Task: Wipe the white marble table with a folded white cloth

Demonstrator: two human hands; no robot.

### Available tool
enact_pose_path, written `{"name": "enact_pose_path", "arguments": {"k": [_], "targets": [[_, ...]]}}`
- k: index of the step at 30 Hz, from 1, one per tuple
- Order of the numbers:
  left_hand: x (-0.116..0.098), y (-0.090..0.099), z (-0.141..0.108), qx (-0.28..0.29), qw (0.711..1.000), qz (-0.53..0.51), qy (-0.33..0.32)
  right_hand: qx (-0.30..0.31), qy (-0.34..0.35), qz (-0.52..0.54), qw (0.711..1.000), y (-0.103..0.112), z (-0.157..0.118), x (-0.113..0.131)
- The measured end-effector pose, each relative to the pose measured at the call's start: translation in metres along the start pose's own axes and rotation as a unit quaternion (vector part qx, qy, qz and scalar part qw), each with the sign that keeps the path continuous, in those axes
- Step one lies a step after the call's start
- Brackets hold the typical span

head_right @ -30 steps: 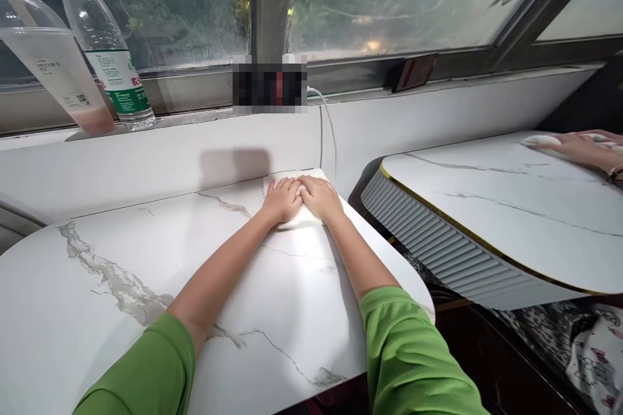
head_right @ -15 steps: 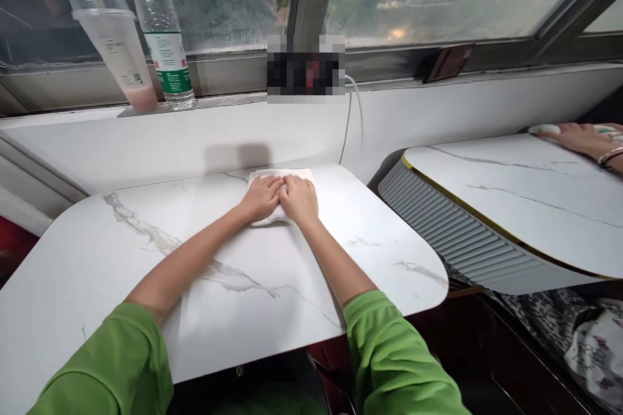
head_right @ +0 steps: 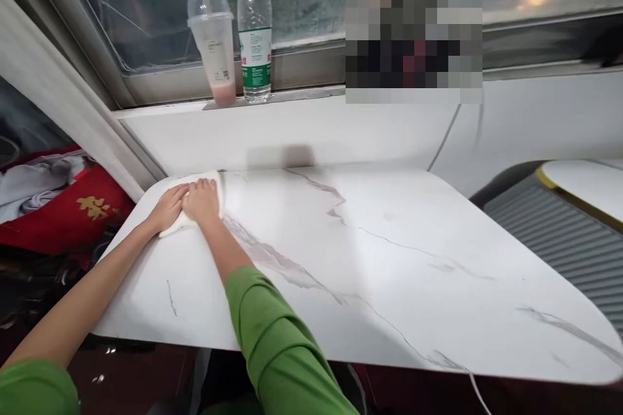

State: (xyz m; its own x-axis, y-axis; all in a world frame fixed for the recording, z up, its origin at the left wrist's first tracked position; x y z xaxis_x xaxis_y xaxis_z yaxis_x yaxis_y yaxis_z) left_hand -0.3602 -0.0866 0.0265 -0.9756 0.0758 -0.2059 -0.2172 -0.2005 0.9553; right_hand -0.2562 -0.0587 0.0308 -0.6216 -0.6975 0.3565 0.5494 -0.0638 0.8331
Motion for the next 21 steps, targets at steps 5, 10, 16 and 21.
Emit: {"name": "enact_pose_path", "arguments": {"k": [5,10,16,21], "targets": [[0.022,0.02,-0.069,-0.075,0.988,0.066,0.116,0.04,0.138,0.044,0.989,-0.012,-0.002,0.054],[-0.041,0.007,-0.108,-0.096,0.964,0.123,0.217,0.077,0.266,0.073,0.958,0.013,-0.035,0.039],[-0.16,-0.032,-0.054,0.0,0.979,0.087,0.183,0.08,0.241,0.073,0.964,0.064,-0.072,-0.074],[-0.308,-0.089,0.03,0.058,0.998,-0.01,-0.014,0.027,0.038,-0.011,0.999,0.147,-0.15,-0.233]]}}
Point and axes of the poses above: each hand's wrist, its own z-axis towards the middle knuckle, its own y-axis out of the back of the hand, x = y × z, the point moved 5 cm from there along z, towards the middle knuckle, and after that the axes turned 4 degrees about y, right-handed, at the moved point
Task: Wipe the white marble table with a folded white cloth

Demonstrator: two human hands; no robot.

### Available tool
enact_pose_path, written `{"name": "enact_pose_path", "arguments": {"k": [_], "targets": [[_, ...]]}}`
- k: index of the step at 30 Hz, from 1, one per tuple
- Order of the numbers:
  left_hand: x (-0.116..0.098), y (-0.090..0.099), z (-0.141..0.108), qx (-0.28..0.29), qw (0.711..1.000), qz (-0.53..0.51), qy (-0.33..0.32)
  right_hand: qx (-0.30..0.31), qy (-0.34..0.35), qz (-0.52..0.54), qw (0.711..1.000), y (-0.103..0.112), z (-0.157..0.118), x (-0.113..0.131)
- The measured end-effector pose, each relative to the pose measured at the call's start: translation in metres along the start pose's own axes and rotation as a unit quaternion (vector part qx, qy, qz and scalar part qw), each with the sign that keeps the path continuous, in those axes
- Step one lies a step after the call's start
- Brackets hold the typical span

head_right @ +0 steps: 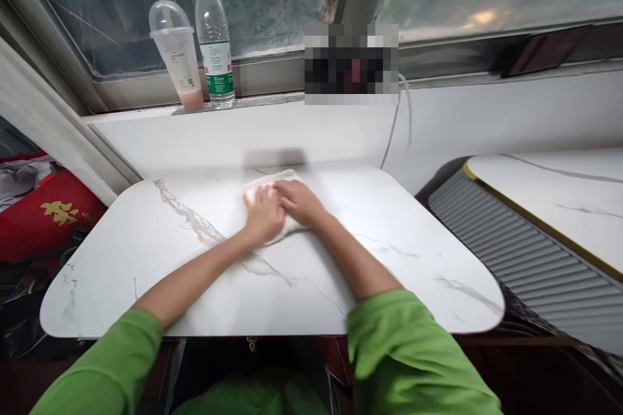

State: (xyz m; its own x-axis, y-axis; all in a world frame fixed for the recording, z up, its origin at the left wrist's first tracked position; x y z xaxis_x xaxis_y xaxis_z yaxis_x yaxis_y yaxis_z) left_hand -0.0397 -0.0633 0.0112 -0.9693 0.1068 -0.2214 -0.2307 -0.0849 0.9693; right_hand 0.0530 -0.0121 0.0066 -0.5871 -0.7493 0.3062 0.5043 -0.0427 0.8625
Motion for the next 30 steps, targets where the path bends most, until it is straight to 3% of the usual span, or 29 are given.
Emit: {"name": "enact_pose_path", "arguments": {"k": [2,5,7,10,12,15,18,21,24,26,28,30], "targets": [[-0.062,-0.021,0.017,0.047,0.992,-0.022,-0.114,-0.04,-0.104,-0.071,0.991,0.034,-0.058,-0.042],[-0.126,-0.038,0.011,0.075,0.967,-0.032,-0.243,-0.075,-0.21,-0.158,0.962,0.069,-0.133,-0.06],[-0.142,-0.038,-0.003,0.059,0.955,-0.037,-0.289,-0.081,-0.242,-0.189,0.948,0.077,-0.161,-0.047],[-0.128,-0.032,-0.028,0.068,0.942,-0.045,-0.326,-0.088,-0.271,-0.207,0.936,0.068,-0.169,-0.01],[-0.102,-0.024,-0.041,0.093,0.937,-0.046,-0.333,-0.088,-0.277,-0.206,0.934,0.054,-0.156,0.019],[-0.042,-0.006,-0.05,0.108,0.945,-0.035,-0.306,-0.07,-0.263,-0.174,0.946,0.024,-0.113,0.062],[0.042,0.019,-0.055,0.098,0.97,-0.015,-0.222,-0.036,-0.245,-0.11,0.963,-0.015,-0.046,0.105],[0.145,0.054,-0.077,0.05,0.992,0.002,-0.117,-0.005,-0.151,-0.062,0.986,-0.061,0.032,0.17],[0.245,0.09,-0.133,-0.003,1.0,0.022,0.001,0.021,-0.041,-0.048,0.998,-0.1,0.09,0.256],[0.294,0.11,-0.185,-0.04,0.995,0.046,0.077,0.018,0.025,-0.039,0.999,-0.116,0.107,0.314],[0.321,0.123,-0.237,-0.091,0.981,0.084,0.149,0.006,0.11,-0.04,0.993,-0.124,0.107,0.364],[0.324,0.128,-0.278,-0.137,0.966,0.107,0.192,-0.001,0.171,-0.038,0.984,-0.126,0.097,0.396]]}}
Point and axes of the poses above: each hand's wrist, its own z-axis towards the middle knuckle, its own y-axis out of the back of the hand, x = y × z, the point moved 5 cm from there along z, towards the middle knuckle, and after that the axes turned 4 degrees about y, right-handed, at the moved point
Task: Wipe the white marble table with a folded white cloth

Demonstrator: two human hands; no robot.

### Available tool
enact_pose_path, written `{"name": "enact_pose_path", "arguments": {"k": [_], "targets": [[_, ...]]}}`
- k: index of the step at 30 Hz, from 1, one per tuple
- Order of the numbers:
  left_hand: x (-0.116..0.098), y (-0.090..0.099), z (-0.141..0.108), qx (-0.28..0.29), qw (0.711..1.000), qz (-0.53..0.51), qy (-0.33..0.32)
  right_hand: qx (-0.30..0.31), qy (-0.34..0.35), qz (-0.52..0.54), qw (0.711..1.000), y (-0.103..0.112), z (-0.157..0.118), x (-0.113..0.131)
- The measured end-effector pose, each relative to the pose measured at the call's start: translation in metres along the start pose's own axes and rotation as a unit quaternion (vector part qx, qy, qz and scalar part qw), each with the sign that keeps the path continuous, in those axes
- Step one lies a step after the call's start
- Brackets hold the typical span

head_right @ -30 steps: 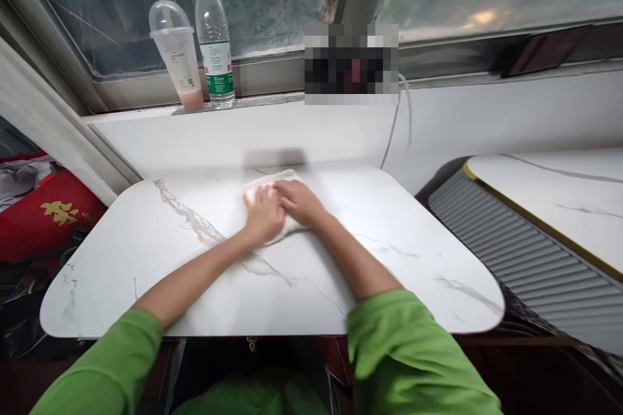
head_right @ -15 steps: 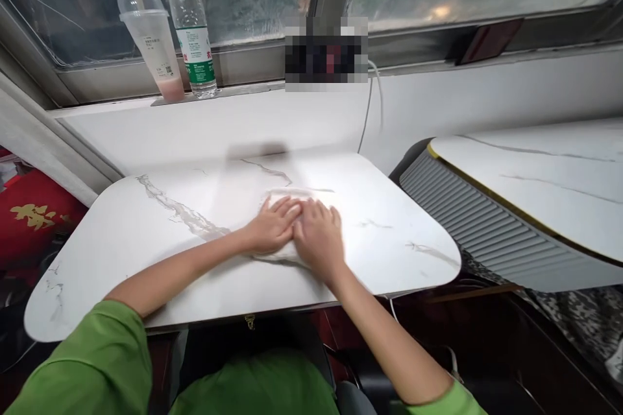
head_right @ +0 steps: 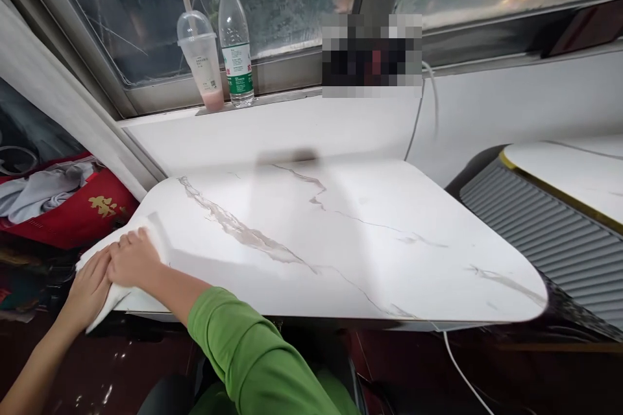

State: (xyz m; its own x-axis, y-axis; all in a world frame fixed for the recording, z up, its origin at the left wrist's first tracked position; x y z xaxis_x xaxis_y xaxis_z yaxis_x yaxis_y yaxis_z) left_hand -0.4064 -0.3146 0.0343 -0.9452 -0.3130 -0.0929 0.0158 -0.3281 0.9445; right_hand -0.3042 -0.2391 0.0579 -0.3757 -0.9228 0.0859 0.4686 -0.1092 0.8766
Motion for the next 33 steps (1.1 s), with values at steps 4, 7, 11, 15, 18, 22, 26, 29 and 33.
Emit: {"name": "enact_pose_path", "arguments": {"k": [4,7,11,15,18,22,26,29,33], "targets": [[-0.035,0.007,-0.042,-0.052,0.996,0.032,0.07,0.002,0.056,0.031,0.998,0.011,-0.029,0.006],[-0.1,-0.003,-0.05,-0.039,0.996,0.051,0.062,0.03,0.069,0.067,0.995,0.029,-0.071,-0.033],[-0.219,-0.028,-0.043,0.063,0.993,0.011,-0.103,0.05,0.007,0.123,0.991,0.069,-0.159,-0.111],[-0.365,-0.051,-0.023,0.158,0.94,-0.098,-0.287,0.014,-0.23,0.001,0.973,0.117,-0.28,-0.197],[-0.479,-0.064,-0.013,0.2,0.848,-0.184,-0.456,-0.03,-0.41,-0.135,0.902,0.157,-0.369,-0.242],[-0.571,-0.075,-0.01,0.195,0.761,-0.21,-0.581,-0.045,-0.542,-0.23,0.807,0.192,-0.428,-0.271],[-0.578,-0.083,0.001,0.188,0.769,-0.216,-0.572,-0.029,-0.532,-0.235,0.813,0.195,-0.414,-0.284],[-0.546,-0.086,0.017,0.191,0.787,-0.204,-0.55,-0.021,-0.514,-0.222,0.828,0.181,-0.382,-0.282],[-0.469,-0.081,0.044,0.221,0.804,-0.176,-0.524,0.016,-0.484,-0.184,0.855,0.147,-0.316,-0.261]]}}
Point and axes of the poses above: each hand's wrist, its own z-axis towards the middle knuckle, its own y-axis out of the back of the hand, x = y × z, the point moved 5 cm from there along z, towards the middle knuckle, and after that the axes turned 4 degrees about y, right-handed, at the moved point
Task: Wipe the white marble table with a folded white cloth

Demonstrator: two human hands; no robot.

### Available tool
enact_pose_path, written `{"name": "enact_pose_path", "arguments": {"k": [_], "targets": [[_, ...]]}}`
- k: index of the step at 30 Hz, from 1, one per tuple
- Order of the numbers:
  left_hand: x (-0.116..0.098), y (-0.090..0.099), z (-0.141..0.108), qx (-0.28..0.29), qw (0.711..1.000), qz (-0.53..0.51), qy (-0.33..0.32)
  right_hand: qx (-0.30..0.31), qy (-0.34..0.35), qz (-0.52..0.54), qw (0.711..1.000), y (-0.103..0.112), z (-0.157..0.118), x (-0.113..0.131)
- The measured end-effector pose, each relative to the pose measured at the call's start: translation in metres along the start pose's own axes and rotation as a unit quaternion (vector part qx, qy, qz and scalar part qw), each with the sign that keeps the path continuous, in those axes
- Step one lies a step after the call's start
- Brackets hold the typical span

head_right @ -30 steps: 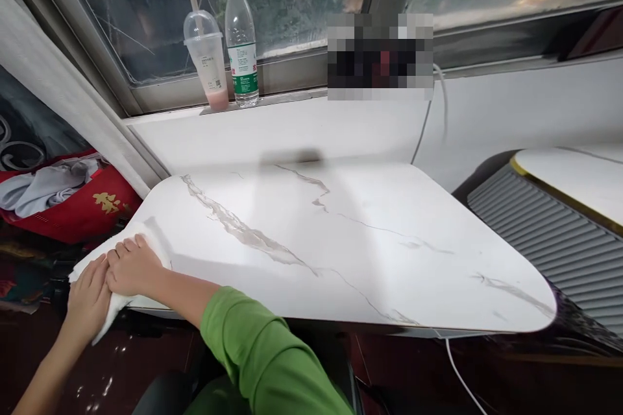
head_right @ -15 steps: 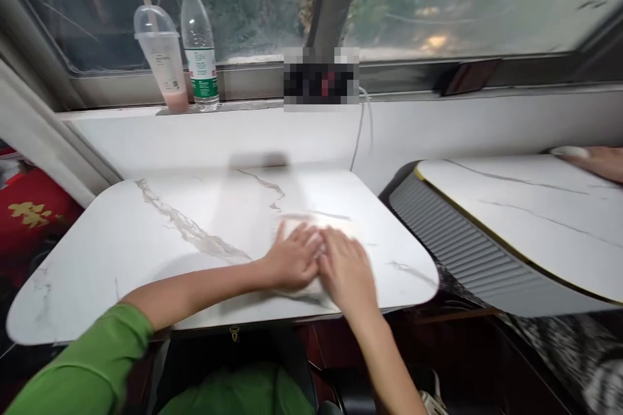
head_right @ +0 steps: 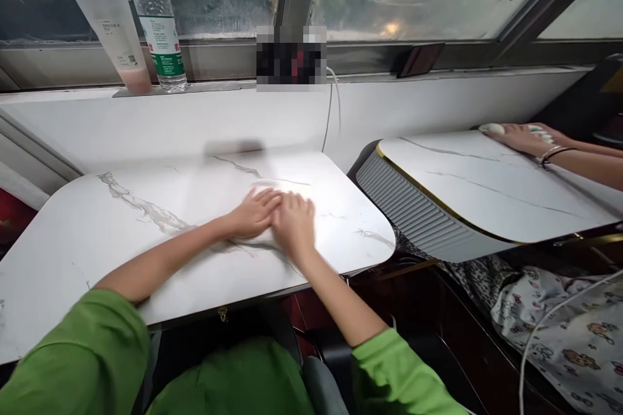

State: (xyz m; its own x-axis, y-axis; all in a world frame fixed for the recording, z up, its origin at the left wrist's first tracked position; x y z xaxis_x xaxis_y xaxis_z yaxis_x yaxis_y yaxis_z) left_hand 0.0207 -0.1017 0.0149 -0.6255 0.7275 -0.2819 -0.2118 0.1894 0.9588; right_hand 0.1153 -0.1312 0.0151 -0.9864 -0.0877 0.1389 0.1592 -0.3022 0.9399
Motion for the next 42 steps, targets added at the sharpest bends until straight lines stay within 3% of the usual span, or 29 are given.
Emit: {"name": "enact_pose_path", "arguments": {"k": [2,4,8,11,13,16,18,20,22,24,26,29,32,34,36,38,40,42], "targets": [[0.031,0.013,-0.051,-0.007,0.999,0.005,0.053,0.036,0.056,0.03,0.997,-0.007,0.003,0.055],[0.063,0.026,-0.118,-0.042,0.991,0.018,0.122,0.068,0.131,0.078,0.986,-0.013,0.001,0.121],[0.119,0.041,-0.289,-0.113,0.956,0.076,0.26,0.063,0.303,0.177,0.934,-0.014,-0.02,0.269],[0.144,0.055,-0.409,-0.153,0.916,0.128,0.347,0.072,0.384,0.231,0.891,-0.008,-0.041,0.366],[0.153,0.066,-0.461,-0.167,0.892,0.149,0.392,0.071,0.421,0.248,0.869,-0.004,-0.052,0.411],[0.161,0.079,-0.484,-0.169,0.878,0.149,0.422,0.049,0.441,0.253,0.86,-0.004,-0.054,0.441],[0.168,0.084,-0.466,-0.157,0.877,0.151,0.428,0.036,0.443,0.253,0.859,-0.01,-0.045,0.438],[0.175,0.085,-0.429,-0.146,0.882,0.159,0.42,0.036,0.438,0.253,0.862,-0.019,-0.025,0.419],[0.179,0.082,-0.376,-0.14,0.89,0.161,0.403,0.05,0.422,0.25,0.87,-0.029,0.002,0.385],[0.177,0.076,-0.31,-0.141,0.896,0.157,0.391,0.058,0.405,0.244,0.879,-0.038,0.033,0.337],[0.166,0.065,-0.234,-0.13,0.906,0.149,0.374,0.058,0.378,0.239,0.893,-0.046,0.063,0.273],[0.135,0.04,-0.111,-0.092,0.931,0.111,0.336,0.041,0.32,0.224,0.92,-0.055,0.095,0.155],[0.093,0.018,0.005,-0.081,0.961,0.071,0.253,-0.014,0.225,0.169,0.959,-0.057,0.111,0.029],[0.07,0.005,0.066,-0.048,0.979,0.052,0.19,-0.039,0.166,0.116,0.978,-0.056,0.117,-0.04],[0.056,-0.001,0.106,-0.03,0.987,0.034,0.156,-0.049,0.123,0.084,0.988,-0.054,0.122,-0.086],[0.053,-0.002,0.127,-0.021,0.989,0.023,0.141,-0.04,0.098,0.071,0.992,-0.055,0.129,-0.106],[0.06,0.0,0.132,-0.012,0.989,0.012,0.15,-0.022,0.085,0.068,0.994,-0.058,0.138,-0.103],[0.076,0.006,0.125,-0.008,0.984,-0.003,0.18,-0.02,0.064,0.054,0.996,-0.06,0.147,-0.084]]}}
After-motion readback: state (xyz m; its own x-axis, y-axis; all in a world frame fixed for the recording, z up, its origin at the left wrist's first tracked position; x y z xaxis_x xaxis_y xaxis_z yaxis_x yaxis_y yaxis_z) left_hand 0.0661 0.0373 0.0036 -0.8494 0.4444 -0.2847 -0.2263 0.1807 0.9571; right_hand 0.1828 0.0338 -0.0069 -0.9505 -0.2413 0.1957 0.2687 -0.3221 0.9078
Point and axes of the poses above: each hand's wrist, its own z-axis towards the middle knuckle, its own y-axis out of the back of the hand, x = y × z, the point moved 5 cm from there along z, towards the middle knuckle, and after that the axes turned 4 degrees about y, right-handed, at the moved point
